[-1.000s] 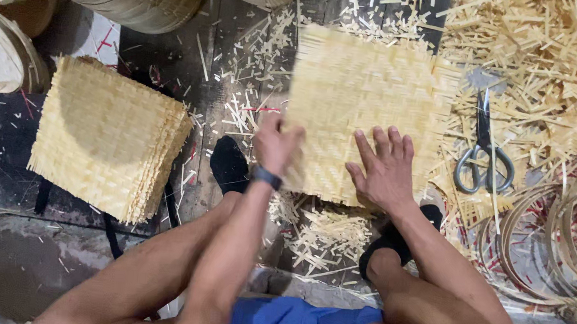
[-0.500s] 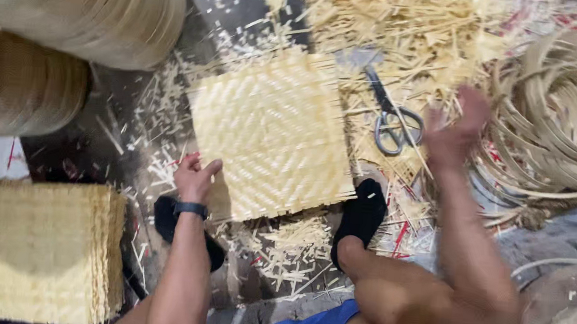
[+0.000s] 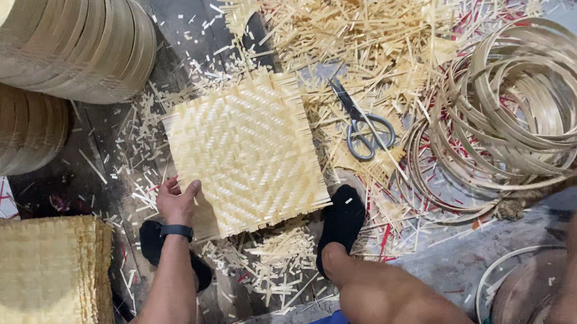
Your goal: The person assembles a bamboo steamer basket by placing a circular wooden rim onto a woven bamboo mat, cutting the excess mat away using shears, and then fitting the base into a pre-made cylindrical wall.
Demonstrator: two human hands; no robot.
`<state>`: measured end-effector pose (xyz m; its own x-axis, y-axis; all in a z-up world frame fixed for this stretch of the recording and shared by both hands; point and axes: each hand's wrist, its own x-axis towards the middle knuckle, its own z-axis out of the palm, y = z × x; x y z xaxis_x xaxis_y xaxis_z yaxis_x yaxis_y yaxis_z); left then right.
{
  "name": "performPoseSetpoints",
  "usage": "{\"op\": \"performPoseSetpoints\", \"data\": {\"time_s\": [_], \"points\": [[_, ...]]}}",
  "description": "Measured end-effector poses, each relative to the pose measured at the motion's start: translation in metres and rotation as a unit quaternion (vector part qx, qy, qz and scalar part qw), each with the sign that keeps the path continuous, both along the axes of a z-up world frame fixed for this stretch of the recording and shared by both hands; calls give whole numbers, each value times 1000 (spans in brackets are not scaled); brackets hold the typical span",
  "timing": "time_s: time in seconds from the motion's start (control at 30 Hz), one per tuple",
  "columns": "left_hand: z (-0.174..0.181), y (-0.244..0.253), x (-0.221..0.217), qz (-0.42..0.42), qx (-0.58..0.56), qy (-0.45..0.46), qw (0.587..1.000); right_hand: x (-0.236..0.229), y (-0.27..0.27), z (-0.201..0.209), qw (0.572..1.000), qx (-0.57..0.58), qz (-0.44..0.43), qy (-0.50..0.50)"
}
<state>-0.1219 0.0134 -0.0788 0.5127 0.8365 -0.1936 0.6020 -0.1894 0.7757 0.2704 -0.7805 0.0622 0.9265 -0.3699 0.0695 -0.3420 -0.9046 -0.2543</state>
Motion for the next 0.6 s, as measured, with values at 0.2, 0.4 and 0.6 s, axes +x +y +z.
{"op": "performPoseSetpoints", "data": {"time_s": [0.2, 0.4, 0.6], "points": [[102, -38, 32, -28, 209, 94, 973, 10, 12, 33, 993, -35, 111, 5], [189, -88, 110, -144, 43, -113, 982, -3, 144, 168, 909, -96, 386, -125], [233, -129, 179, -306, -98, -372, 871, -68, 319, 272, 817, -84, 554, -136]]}}
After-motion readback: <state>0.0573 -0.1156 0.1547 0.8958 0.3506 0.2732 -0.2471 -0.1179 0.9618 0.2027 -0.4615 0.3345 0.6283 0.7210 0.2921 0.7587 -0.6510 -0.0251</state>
